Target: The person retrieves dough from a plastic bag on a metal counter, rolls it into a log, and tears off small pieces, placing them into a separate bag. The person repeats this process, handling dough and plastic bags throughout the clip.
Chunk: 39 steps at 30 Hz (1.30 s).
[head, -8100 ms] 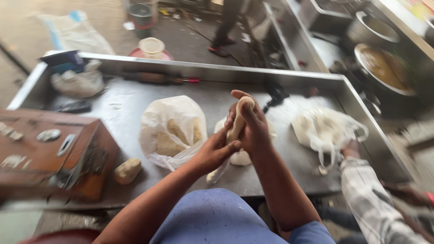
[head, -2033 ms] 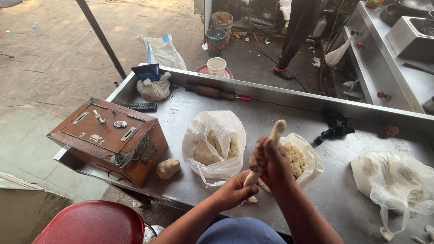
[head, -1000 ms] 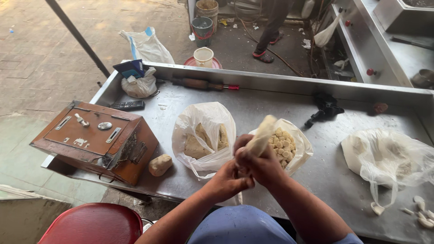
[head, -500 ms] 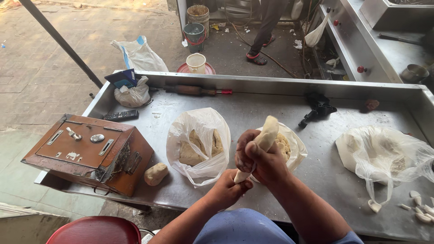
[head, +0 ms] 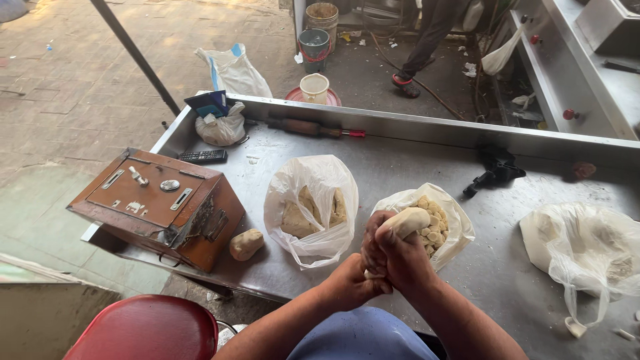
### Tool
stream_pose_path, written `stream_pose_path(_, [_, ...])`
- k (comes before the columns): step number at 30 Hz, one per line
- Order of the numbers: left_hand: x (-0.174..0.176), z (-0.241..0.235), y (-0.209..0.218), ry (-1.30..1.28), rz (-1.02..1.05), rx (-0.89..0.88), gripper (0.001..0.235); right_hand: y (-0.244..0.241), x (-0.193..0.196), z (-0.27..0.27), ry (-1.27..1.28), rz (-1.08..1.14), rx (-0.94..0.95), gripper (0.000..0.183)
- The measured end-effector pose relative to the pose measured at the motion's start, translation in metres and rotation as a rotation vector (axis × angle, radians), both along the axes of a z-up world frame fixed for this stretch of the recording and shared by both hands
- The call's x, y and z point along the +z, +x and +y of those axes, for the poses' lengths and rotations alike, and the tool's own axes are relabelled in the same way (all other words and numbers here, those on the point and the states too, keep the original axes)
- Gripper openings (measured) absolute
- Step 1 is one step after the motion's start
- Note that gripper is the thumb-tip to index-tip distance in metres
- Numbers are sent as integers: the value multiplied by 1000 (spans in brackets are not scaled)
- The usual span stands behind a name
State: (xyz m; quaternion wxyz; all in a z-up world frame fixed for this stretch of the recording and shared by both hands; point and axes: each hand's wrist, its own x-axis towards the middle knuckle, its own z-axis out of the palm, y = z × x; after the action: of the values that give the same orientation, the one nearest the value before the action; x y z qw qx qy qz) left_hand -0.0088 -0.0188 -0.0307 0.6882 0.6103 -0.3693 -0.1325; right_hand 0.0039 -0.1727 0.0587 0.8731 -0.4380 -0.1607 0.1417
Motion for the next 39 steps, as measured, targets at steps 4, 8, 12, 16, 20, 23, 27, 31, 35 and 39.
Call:
stream_pose_path(4, [4, 0, 2, 140, 362, -83, 21, 9, 19, -4, 36, -62, -82, 51])
stream_pose_path(8, [9, 2, -7, 171, 407, 1, 24, 9, 43, -2, 140, -130, -70, 51])
stream_pose_path(12, [22, 17, -2, -200, 509, -332, 26, 10, 56, 5, 66, -453, 39, 53])
stream_pose_path(16, [30, 14, 3, 51, 523, -266, 19, 1, 42, 6, -132, -302, 135, 52])
stream_pose_path(20, [28, 0, 4, 214, 458, -96, 14, 2, 20, -2, 14, -92, 45, 49])
stream_pose_path(23, [24, 1, 3, 222, 263, -25, 20, 6, 11, -4, 1, -74, 6, 49])
stream_pose_path(27, [20, 2, 3, 195, 304, -68, 25, 12, 15, -8, 37, -114, -36, 48])
stream_pose_path(31, [20, 1, -3, 226, 343, 35, 25, 16, 27, -13, 112, -192, -32, 46])
stream_pose_path(35, [22, 9, 0, 31, 537, -146, 16, 15, 38, -15, 135, -344, -10, 52])
stream_pose_path(39, [29, 14, 13, 203, 546, -328, 6, 9, 32, -8, -102, -509, 164, 55])
